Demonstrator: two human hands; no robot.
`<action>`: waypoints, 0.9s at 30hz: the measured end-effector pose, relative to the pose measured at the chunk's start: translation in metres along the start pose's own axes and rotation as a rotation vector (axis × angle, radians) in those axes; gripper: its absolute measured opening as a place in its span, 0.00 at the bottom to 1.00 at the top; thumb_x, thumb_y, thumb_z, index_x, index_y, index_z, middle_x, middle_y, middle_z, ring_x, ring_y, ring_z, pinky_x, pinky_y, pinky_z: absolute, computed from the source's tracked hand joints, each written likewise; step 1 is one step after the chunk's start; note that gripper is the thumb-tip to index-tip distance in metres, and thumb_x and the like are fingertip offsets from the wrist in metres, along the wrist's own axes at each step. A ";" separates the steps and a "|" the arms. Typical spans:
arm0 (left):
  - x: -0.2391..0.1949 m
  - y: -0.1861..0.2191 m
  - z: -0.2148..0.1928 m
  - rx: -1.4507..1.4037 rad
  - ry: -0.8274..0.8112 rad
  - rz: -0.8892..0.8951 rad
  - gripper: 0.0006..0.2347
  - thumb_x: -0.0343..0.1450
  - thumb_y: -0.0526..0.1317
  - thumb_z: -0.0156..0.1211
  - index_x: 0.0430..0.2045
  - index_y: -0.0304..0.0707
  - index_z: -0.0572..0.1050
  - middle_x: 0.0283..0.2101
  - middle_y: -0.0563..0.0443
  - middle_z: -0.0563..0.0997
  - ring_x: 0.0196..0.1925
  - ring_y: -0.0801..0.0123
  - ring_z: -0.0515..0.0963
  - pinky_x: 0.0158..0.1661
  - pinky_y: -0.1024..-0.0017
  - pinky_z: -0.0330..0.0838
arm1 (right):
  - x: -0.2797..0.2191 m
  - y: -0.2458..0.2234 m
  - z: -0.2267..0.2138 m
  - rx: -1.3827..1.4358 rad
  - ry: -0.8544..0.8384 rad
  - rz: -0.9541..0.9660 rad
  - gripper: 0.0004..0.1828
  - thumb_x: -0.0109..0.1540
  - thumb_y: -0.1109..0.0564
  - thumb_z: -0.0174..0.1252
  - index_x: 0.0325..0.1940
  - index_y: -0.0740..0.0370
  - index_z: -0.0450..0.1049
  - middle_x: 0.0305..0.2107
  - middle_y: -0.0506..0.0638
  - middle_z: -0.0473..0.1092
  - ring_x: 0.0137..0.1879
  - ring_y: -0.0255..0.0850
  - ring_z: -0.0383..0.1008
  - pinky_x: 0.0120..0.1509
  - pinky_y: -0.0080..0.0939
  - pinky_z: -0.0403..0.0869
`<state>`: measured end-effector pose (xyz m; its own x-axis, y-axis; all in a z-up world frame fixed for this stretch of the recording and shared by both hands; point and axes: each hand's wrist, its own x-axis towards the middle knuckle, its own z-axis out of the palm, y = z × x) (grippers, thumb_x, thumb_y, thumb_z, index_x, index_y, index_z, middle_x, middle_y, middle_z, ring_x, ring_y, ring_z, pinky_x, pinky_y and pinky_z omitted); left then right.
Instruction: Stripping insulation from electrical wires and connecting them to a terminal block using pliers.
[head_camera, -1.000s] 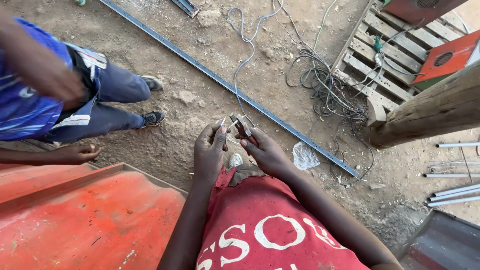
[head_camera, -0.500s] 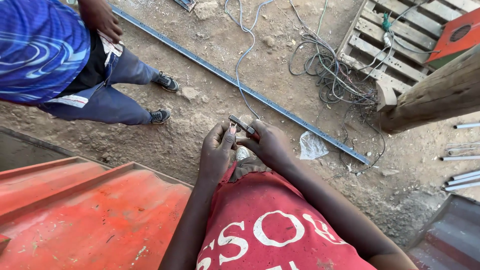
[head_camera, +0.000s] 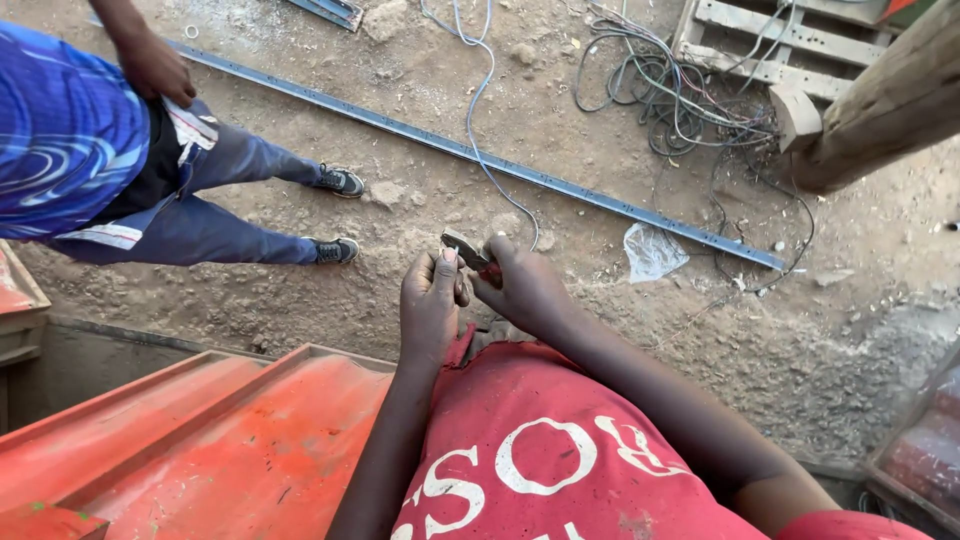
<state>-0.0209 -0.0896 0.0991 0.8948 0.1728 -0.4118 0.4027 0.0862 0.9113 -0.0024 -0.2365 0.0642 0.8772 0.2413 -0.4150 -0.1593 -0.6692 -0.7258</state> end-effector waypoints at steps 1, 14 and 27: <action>0.001 -0.005 0.000 -0.003 0.001 -0.007 0.11 0.80 0.38 0.49 0.29 0.33 0.73 0.17 0.54 0.66 0.19 0.74 0.72 0.28 0.77 0.70 | -0.002 0.000 0.002 -0.156 0.058 -0.074 0.20 0.61 0.43 0.59 0.49 0.56 0.69 0.29 0.62 0.75 0.38 0.65 0.80 0.44 0.63 0.77; 0.008 -0.048 -0.008 0.137 0.044 -0.152 0.11 0.78 0.38 0.51 0.26 0.33 0.74 0.17 0.51 0.68 0.16 0.71 0.73 0.22 0.73 0.71 | -0.001 0.017 0.026 -0.137 -0.186 0.031 0.21 0.64 0.43 0.52 0.53 0.59 0.63 0.39 0.61 0.75 0.47 0.66 0.79 0.49 0.68 0.76; -0.003 -0.067 -0.022 0.257 0.039 -0.208 0.12 0.76 0.40 0.53 0.21 0.39 0.73 0.16 0.55 0.67 0.22 0.76 0.68 0.26 0.78 0.64 | -0.007 0.103 0.074 0.756 -0.458 0.151 0.11 0.65 0.56 0.62 0.45 0.65 0.72 0.18 0.52 0.69 0.20 0.36 0.74 0.18 0.31 0.72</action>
<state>-0.0551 -0.0739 0.0390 0.7824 0.2157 -0.5843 0.6156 -0.1258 0.7779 -0.0583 -0.2551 -0.0476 0.5815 0.5536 -0.5961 -0.6563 -0.1138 -0.7459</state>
